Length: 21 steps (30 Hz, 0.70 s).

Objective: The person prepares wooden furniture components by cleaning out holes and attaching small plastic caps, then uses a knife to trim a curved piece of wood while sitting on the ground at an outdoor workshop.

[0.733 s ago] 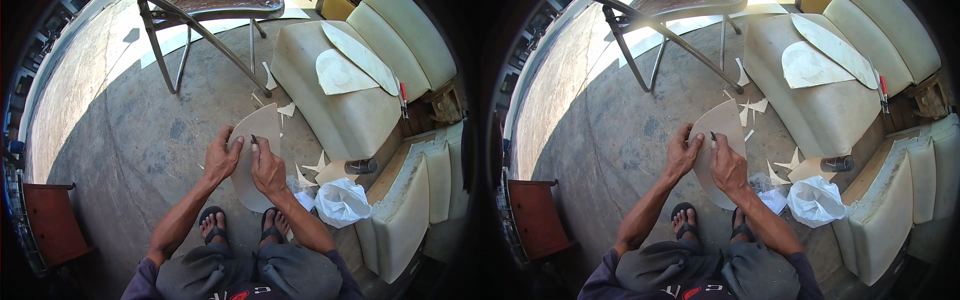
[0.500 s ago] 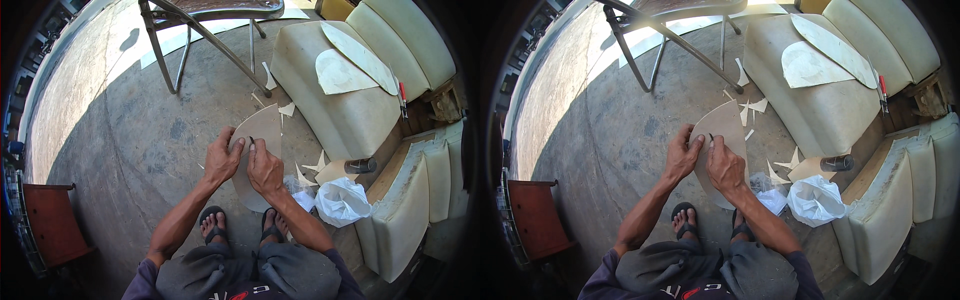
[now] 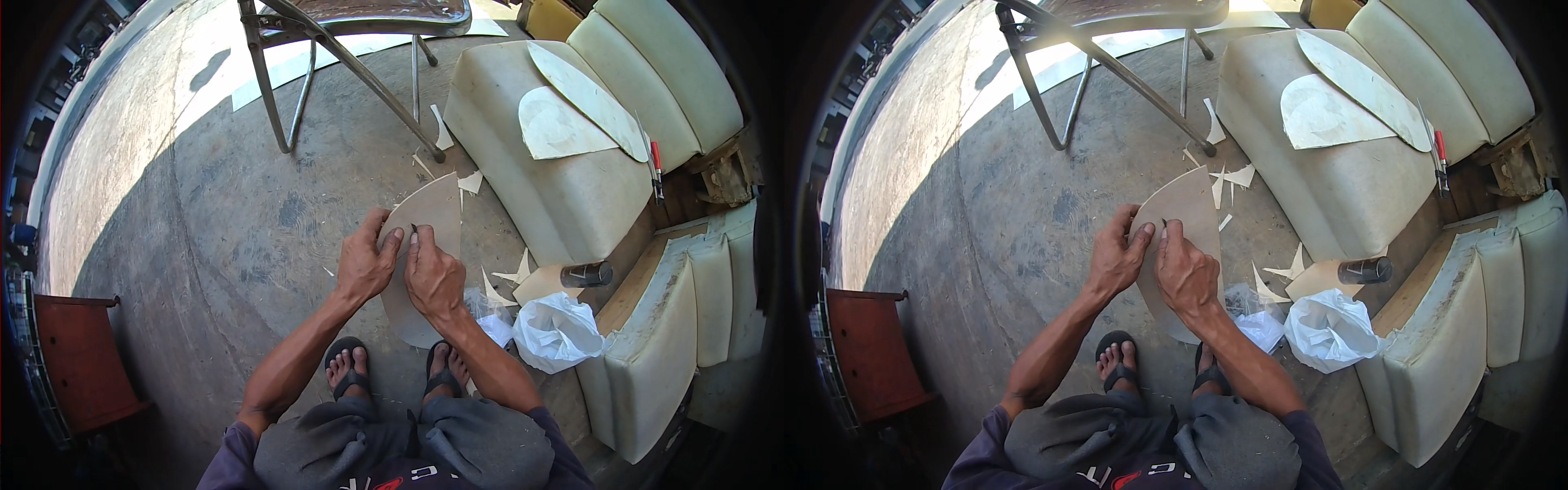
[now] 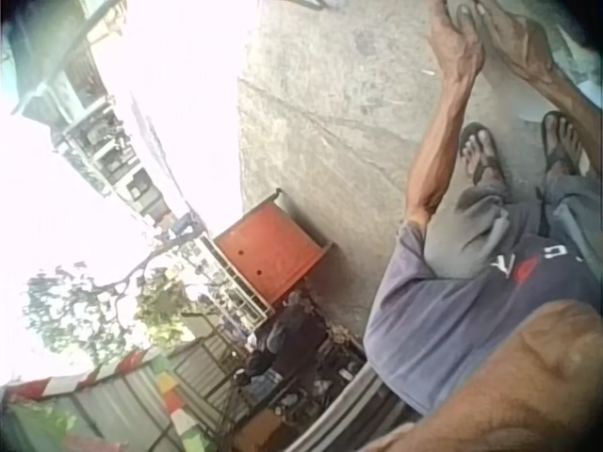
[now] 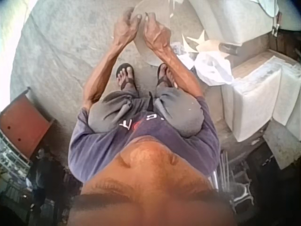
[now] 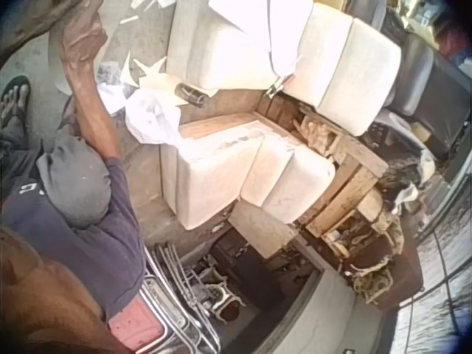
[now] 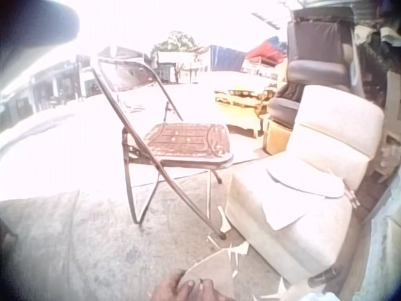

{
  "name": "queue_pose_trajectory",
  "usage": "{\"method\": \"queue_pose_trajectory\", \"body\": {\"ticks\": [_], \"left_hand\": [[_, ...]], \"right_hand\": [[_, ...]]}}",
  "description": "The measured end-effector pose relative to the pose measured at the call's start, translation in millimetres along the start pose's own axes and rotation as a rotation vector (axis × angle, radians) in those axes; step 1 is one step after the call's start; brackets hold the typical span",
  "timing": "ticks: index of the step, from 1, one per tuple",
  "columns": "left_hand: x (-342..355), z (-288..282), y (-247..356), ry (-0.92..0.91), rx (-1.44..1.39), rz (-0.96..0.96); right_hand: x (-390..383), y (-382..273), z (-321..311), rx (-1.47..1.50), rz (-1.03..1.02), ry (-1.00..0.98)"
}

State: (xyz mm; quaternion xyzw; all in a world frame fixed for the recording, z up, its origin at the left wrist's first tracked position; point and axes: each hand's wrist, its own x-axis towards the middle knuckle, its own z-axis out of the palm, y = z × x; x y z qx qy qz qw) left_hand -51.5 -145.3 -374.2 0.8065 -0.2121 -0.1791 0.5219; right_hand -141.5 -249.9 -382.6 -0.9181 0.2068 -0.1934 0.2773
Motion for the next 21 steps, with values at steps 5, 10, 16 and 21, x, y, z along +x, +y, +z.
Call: {"method": "queue_pose_trajectory", "body": {"ticks": [5,10,16,21], "left_hand": [[-0.4,0.5,-2.6,-0.003,-0.008,-0.002],[-0.1,2.7,-7.8,0.015,-0.026,0.026],[-2.2,3.5,-8.3,0.002,-0.065,0.042],[-5.0,0.8,0.8,-0.026,-0.049,0.056]], "right_hand": [[-0.8,-0.6,-0.6,-0.016,0.001,-0.009],[-2.2,-1.2,-1.7,-0.022,0.006,-0.014],[-0.7,-4.3,-5.4,-0.075,0.023,-0.045],[-0.2,-1.5,-9.5,-0.085,0.010,-0.074]]}}
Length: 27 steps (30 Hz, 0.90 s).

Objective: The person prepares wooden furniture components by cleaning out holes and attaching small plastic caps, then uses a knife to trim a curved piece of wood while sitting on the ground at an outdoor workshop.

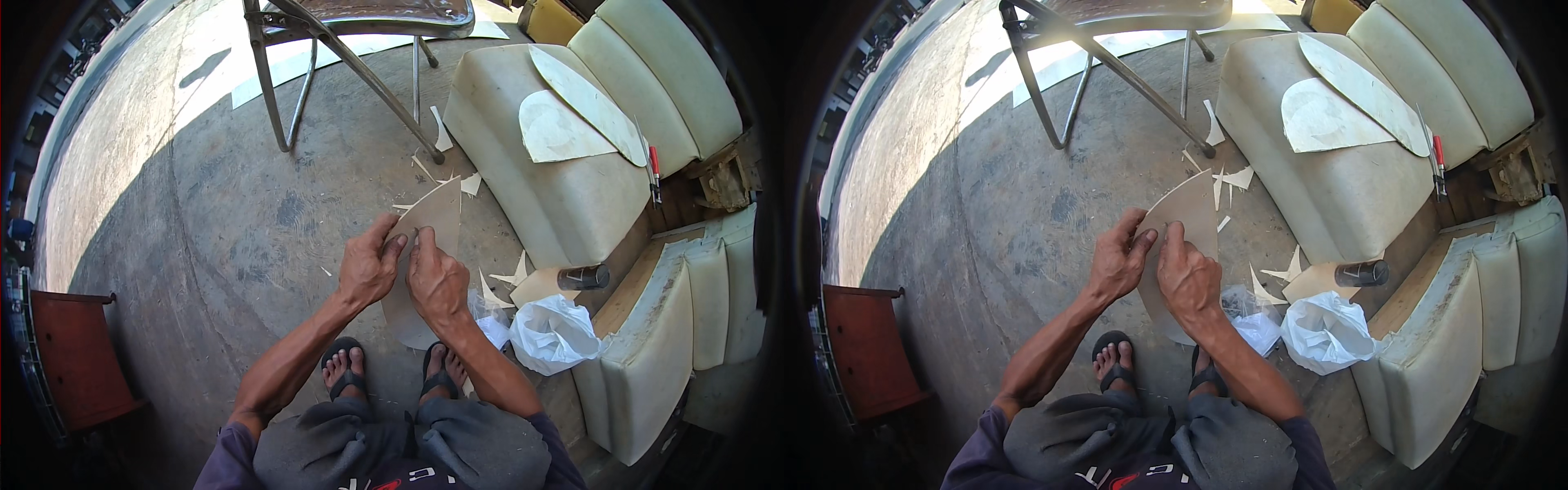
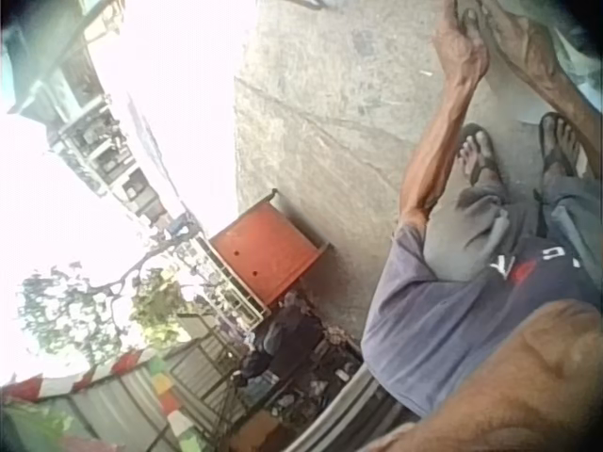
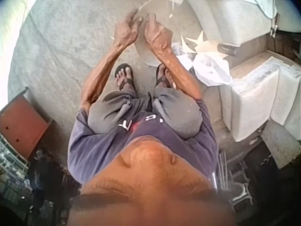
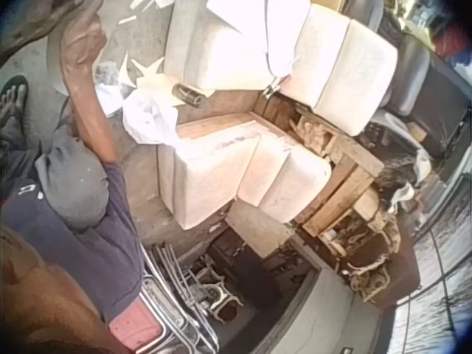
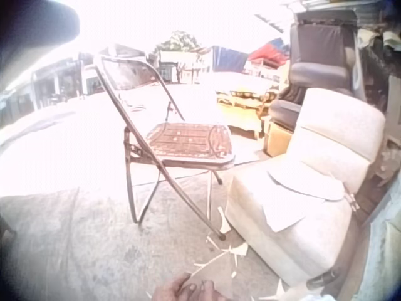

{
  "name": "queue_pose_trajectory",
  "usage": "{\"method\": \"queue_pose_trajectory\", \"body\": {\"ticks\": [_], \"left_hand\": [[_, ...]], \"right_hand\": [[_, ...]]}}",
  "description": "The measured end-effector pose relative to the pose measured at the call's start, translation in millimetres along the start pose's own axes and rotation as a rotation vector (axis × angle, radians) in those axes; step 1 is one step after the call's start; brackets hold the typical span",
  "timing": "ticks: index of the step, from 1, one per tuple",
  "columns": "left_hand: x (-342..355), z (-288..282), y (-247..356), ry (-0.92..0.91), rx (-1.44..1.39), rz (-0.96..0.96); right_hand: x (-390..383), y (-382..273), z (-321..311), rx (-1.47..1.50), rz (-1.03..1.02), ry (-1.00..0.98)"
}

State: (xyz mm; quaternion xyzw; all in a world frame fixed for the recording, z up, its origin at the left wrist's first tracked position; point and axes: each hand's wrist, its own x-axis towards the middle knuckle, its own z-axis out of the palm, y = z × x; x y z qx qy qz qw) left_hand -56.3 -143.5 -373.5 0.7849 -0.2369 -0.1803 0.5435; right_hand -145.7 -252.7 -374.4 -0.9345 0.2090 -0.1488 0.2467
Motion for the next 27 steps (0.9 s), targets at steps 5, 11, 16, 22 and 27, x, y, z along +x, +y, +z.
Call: {"method": "queue_pose_trajectory", "body": {"ticks": [5,11,16,22,27], "left_hand": [[-1,-1,1,0.002,0.037,0.033],[-6,-2,-6,-0.003,0.090,0.058],[-3,-7,-6,0.019,0.047,0.008],[8,-3,-14,0.047,-0.037,-0.085],[7,-4,-18,0.056,-0.030,-0.102]], "right_hand": [[1,2,-1,0.026,0.012,-0.079],[12,-13,-24,-0.066,0.051,-0.292],[25,-14,-30,-0.080,-0.008,-0.325],[-5,12,19,0.138,-0.169,0.134],[3,-1,18,0.162,-0.120,0.135]]}}
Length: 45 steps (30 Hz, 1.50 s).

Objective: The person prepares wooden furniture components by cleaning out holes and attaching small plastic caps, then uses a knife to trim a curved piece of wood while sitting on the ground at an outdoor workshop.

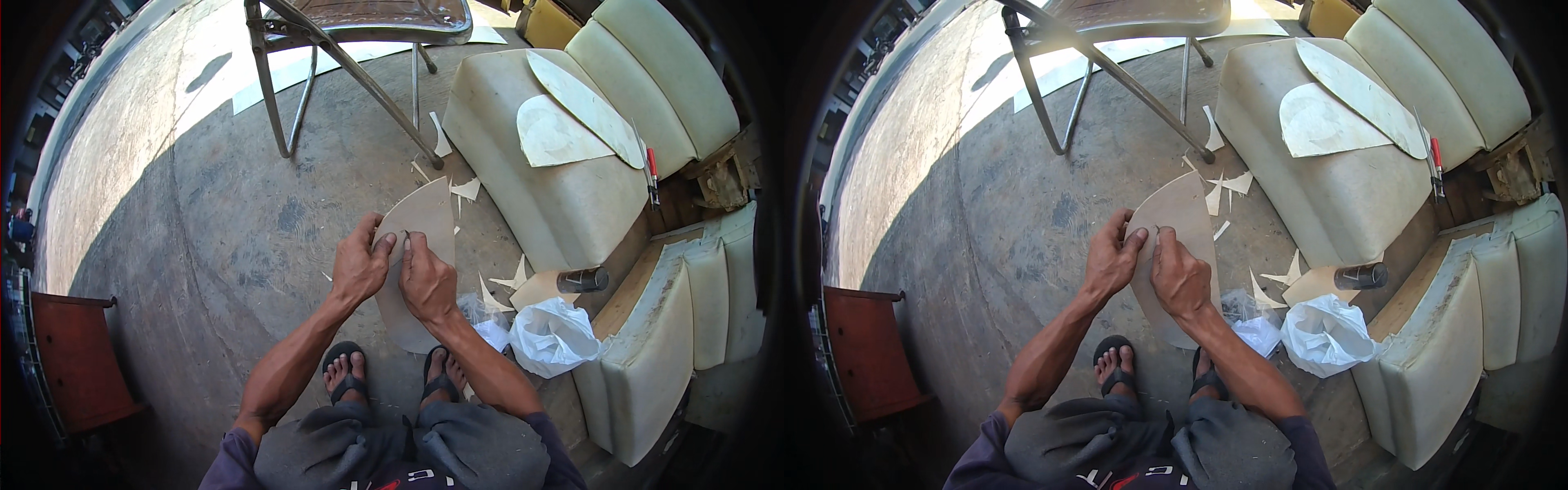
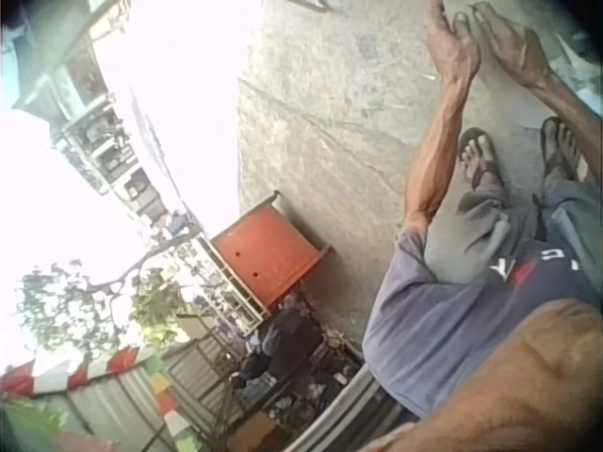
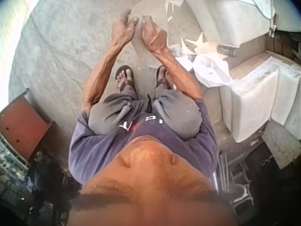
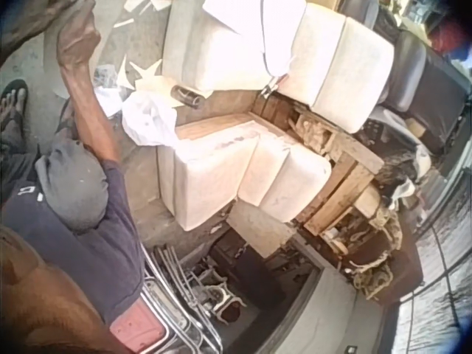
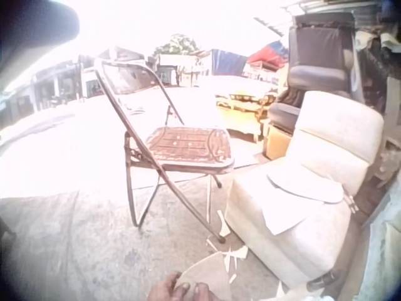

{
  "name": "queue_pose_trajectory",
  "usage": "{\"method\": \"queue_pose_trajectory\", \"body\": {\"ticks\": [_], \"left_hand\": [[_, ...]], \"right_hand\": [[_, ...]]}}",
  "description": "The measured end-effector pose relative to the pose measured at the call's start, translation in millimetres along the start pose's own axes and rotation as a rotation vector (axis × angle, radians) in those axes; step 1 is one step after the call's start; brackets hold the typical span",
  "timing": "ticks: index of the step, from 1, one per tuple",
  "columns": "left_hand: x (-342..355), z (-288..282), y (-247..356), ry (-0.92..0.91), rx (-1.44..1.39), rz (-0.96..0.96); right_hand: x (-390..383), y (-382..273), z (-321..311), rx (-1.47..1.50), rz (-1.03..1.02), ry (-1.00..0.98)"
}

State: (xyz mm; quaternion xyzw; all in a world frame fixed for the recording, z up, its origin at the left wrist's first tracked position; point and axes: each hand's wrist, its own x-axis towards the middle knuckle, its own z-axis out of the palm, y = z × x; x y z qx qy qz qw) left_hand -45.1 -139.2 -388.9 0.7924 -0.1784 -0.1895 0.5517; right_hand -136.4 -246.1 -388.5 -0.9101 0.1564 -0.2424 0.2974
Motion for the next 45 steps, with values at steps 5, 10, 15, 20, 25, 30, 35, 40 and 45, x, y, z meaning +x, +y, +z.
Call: {"method": "queue_pose_trajectory", "body": {"ticks": [5,10,15,20,25,30,35,40,45], "left_hand": [[-3,-3,12,-0.007,0.038,-0.018],[-4,-4,17,0.005,0.079,-0.007],[-4,-2,17,0.014,0.084,0.010],[-5,-2,17,0.009,0.083,0.004],[-5,-3,23,-0.001,0.116,0.002],[-5,-4,22,-0.008,0.102,-0.007],[-10,0,23,0.045,0.182,0.102],[-11,-1,26,0.045,0.155,0.149],[-12,2,29,0.024,0.180,0.132]], "right_hand": [[-2,-8,-6,-0.078,0.055,-0.101],[-2,-10,-7,-0.104,0.081,-0.141],[-1,-9,-7,-0.119,0.082,-0.135],[-2,-9,-8,-0.087,0.081,-0.128],[0,-9,-9,-0.082,0.081,-0.132],[0,-11,-9,-0.092,0.089,-0.139],[-2,-7,-9,-0.147,0.073,-0.130],[0,-7,-10,-0.134,0.065,-0.166],[2,-6,-15,-0.114,0.111,-0.239]]}}
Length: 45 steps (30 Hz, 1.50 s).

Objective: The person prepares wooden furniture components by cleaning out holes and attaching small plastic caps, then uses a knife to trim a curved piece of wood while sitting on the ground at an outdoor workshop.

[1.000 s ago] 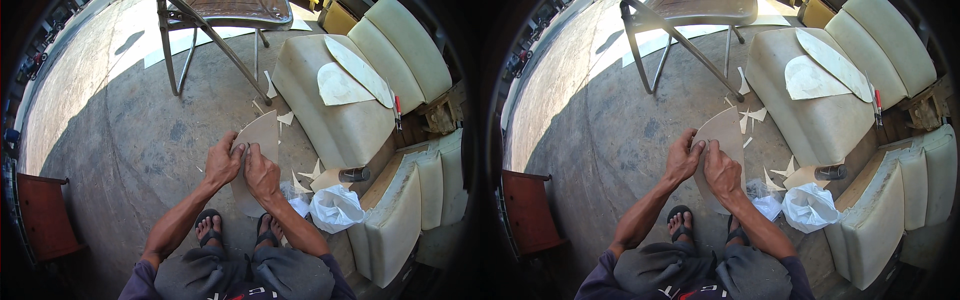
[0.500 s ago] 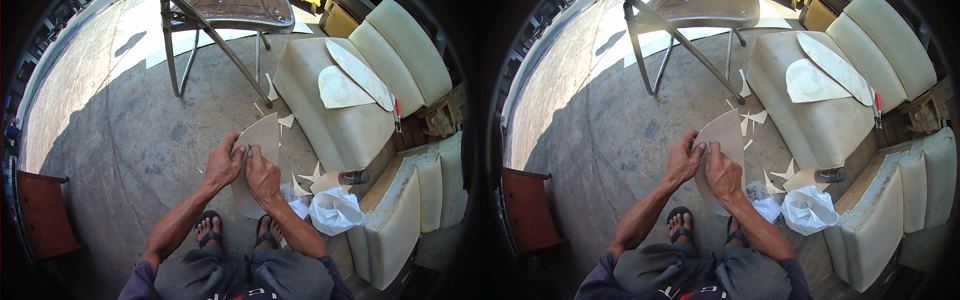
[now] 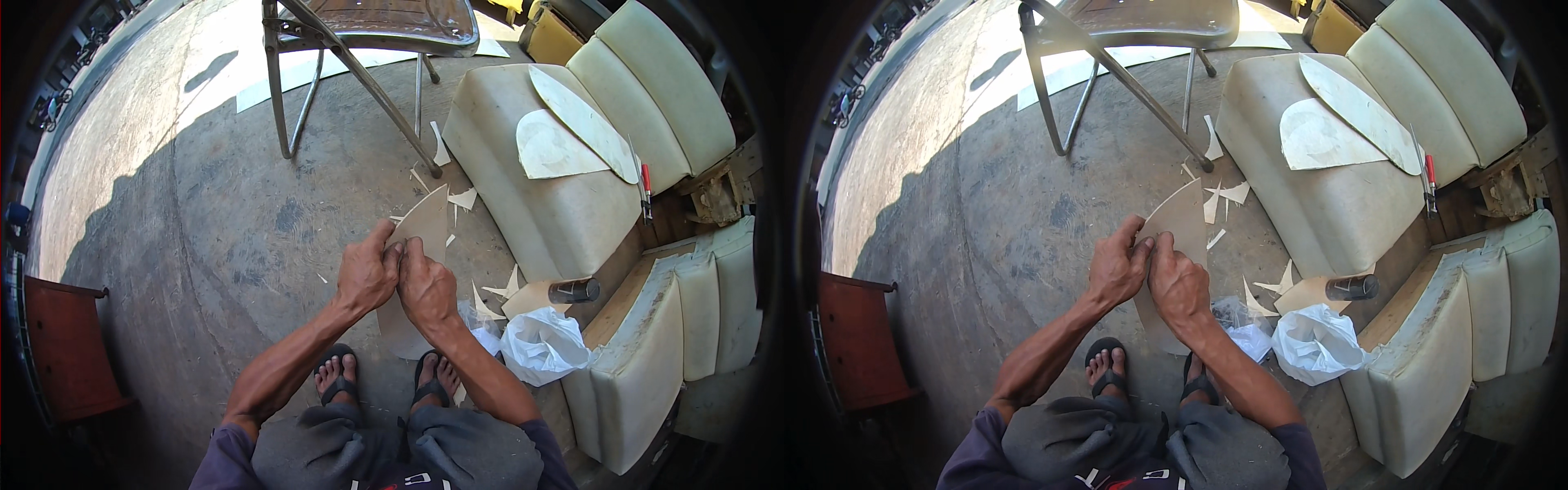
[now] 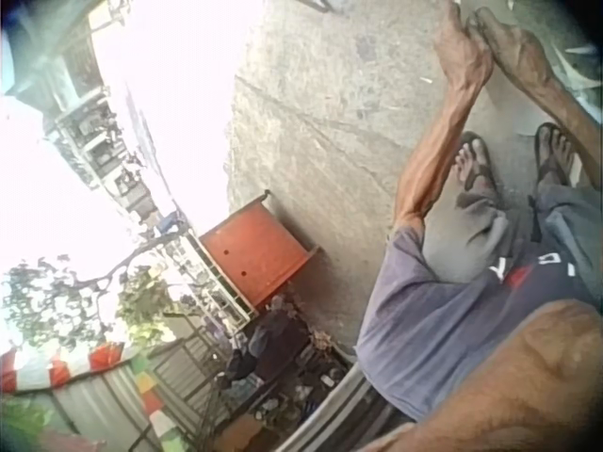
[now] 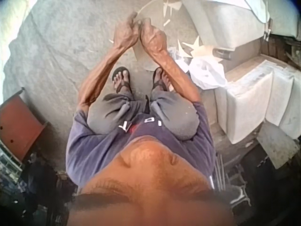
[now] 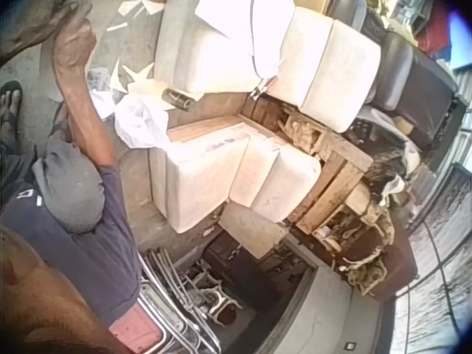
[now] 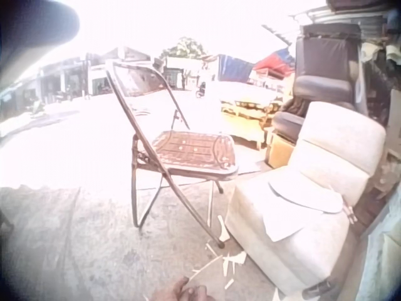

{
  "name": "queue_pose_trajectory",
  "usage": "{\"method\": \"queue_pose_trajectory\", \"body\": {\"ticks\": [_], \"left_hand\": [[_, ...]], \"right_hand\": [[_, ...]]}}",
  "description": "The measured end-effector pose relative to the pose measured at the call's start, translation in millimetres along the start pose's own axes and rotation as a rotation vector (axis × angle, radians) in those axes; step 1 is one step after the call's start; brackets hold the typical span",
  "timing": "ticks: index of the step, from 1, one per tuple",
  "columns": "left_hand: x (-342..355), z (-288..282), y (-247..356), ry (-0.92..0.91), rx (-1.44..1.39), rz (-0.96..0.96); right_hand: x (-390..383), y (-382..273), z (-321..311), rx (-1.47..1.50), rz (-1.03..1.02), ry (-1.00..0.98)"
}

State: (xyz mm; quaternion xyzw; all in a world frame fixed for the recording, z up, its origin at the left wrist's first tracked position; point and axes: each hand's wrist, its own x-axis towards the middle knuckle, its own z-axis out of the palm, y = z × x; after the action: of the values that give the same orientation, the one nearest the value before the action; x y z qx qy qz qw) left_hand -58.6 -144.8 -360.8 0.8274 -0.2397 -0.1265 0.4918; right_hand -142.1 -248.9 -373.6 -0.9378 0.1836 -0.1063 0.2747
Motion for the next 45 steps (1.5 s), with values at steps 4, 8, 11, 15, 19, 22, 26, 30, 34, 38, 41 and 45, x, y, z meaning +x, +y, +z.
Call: {"method": "queue_pose_trajectory", "body": {"ticks": [4,8,11,15,19,22,26,30,34,38,41,45], "left_hand": [[-2,-5,2,-0.008,-0.004,-0.009],[-5,-4,0,0.017,-0.013,0.049],[-5,-8,2,-0.036,0.011,0.004],[-1,-13,3,-0.057,-0.013,-0.104],[5,-11,-4,-0.062,-0.088,-0.152],[5,-13,-8,-0.073,-0.124,-0.201],[3,-13,-9,-0.058,-0.140,-0.181],[4,-11,-11,-0.060,-0.140,-0.183],[4,-14,-6,-0.065,-0.126,-0.196],[4,-13,-8,-0.058,-0.113,-0.183],[4,-14,-4,-0.068,-0.100,-0.187],[3,-16,-2,-0.068,-0.073,-0.176]], "right_hand": [[14,-12,-23,-0.044,0.031,-0.180],[19,-21,-39,-0.097,0.040,-0.277],[16,-24,-39,-0.106,0.054,-0.284],[11,-14,-23,-0.045,0.017,-0.191],[-3,6,14,0.206,-0.156,0.225],[-2,4,13,0.214,-0.159,0.264],[-1,3,6,0.119,-0.082,0.183],[0,-1,-1,0.053,-0.052,0.112],[-1,-1,-4,0.010,-0.039,0.049],[-1,-2,-6,-0.022,-0.040,0.033],[-1,-2,-7,-0.015,-0.039,0.050],[-1,0,-8,-0.027,-0.050,0.050]]}}
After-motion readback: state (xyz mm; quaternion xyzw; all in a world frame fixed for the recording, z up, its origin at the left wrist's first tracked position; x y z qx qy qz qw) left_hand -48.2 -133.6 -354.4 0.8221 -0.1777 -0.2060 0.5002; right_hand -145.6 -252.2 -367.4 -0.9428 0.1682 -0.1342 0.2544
